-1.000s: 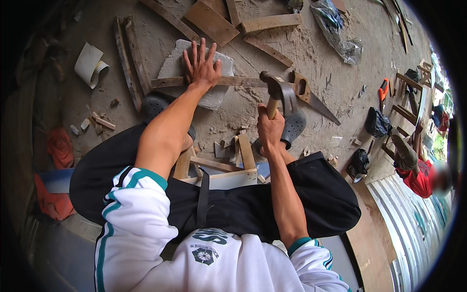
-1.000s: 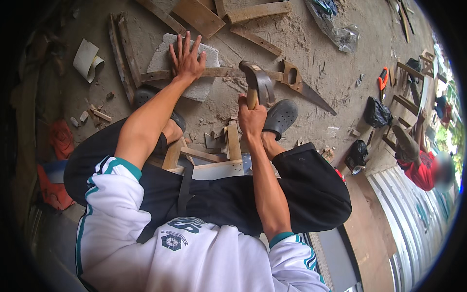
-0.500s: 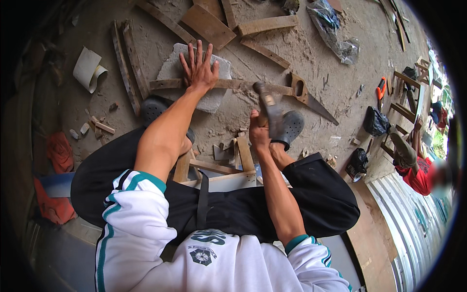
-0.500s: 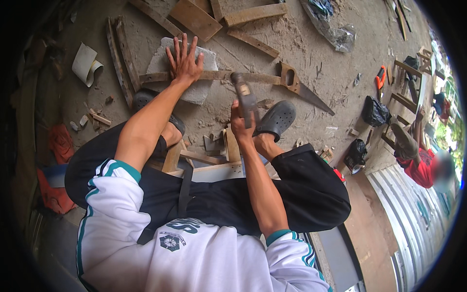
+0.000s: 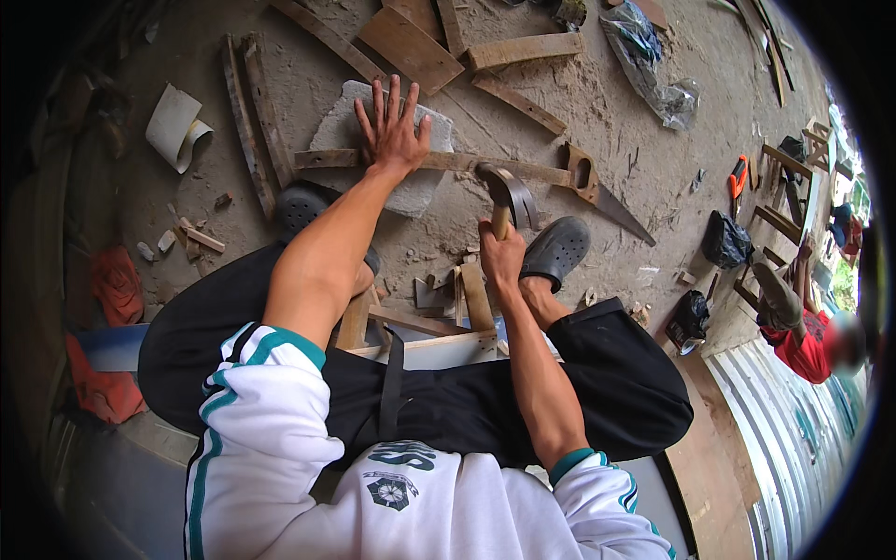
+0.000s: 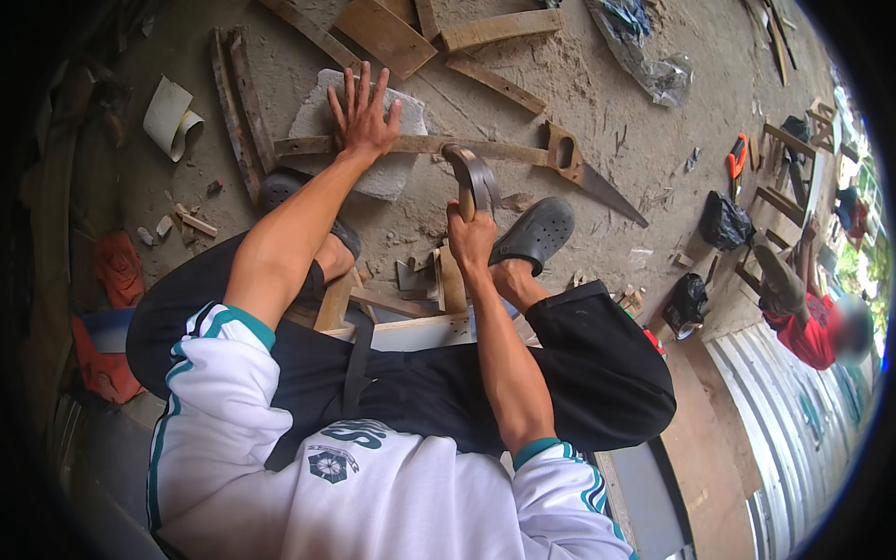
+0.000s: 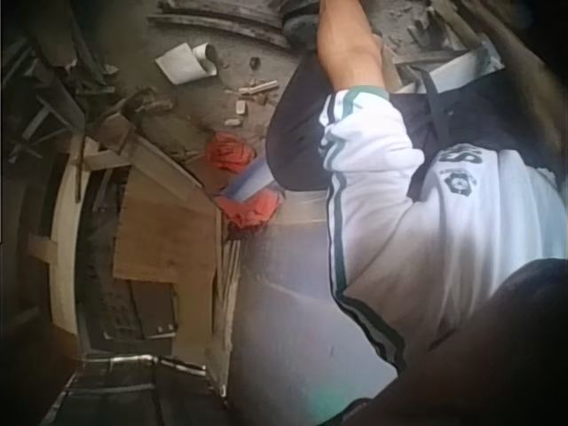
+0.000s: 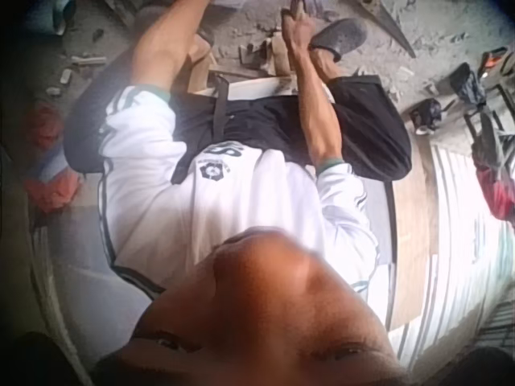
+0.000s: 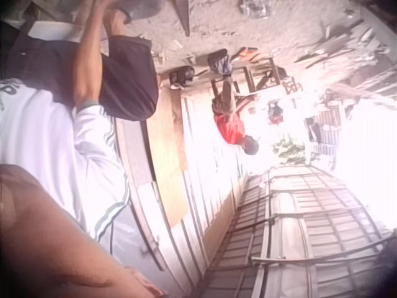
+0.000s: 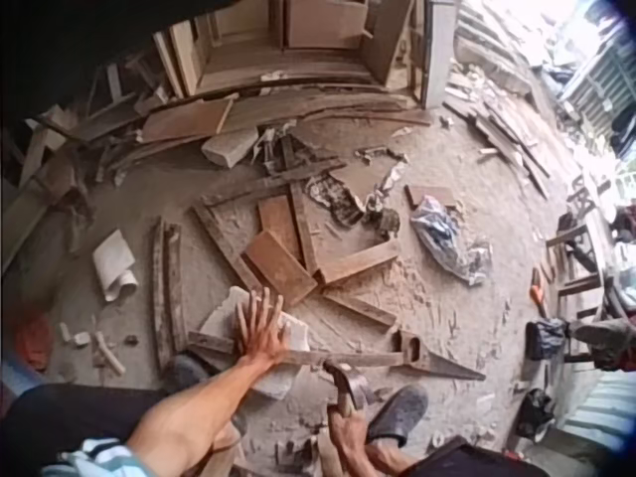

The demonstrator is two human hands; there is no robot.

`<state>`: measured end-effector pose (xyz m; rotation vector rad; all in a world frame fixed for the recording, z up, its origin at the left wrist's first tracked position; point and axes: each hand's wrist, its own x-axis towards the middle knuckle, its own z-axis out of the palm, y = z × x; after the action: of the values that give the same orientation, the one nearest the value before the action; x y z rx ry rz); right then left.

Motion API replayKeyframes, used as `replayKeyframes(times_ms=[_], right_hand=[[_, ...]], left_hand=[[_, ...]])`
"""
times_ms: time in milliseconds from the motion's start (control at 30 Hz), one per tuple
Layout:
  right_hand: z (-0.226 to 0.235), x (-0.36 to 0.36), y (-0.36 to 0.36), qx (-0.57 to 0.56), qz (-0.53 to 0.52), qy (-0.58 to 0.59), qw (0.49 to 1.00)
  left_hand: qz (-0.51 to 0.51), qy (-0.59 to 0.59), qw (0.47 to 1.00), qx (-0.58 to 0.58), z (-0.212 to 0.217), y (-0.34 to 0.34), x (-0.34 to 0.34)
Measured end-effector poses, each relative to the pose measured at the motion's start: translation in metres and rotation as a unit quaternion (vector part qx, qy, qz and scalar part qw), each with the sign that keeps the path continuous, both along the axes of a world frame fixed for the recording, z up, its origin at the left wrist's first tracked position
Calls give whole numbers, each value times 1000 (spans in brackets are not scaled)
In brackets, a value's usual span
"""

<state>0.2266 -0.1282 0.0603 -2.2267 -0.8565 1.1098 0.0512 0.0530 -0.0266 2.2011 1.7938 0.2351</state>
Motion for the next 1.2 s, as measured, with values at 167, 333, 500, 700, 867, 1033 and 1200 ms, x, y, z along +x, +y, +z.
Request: replayKeyframes(times_ms=[167, 333, 500, 700, 867, 1033, 1200], right_hand=[[7, 4, 12, -12, -74, 59, 995], [18, -2, 21, 109, -106, 32, 988], [40, 10, 18, -130, 79, -30, 988], [52, -2, 36, 53, -49, -2, 997], [-7, -3, -8, -94, 43, -52, 993], [13, 3, -9, -59, -35, -36, 997], [19, -14, 5, 73, -55, -2, 996]], left_hand=[[4, 2, 1000, 4, -2, -1, -1], [7, -7, 1000, 15, -5, 0, 0], [-10, -14, 1000, 13, -3, 8, 0], [-5, 15, 1000, 3, -2, 5, -1], [9, -8, 1000, 27, -5, 10, 2], [0, 13, 1000, 16, -4, 9, -1], [-3, 11, 1000, 13, -3, 7, 1]])
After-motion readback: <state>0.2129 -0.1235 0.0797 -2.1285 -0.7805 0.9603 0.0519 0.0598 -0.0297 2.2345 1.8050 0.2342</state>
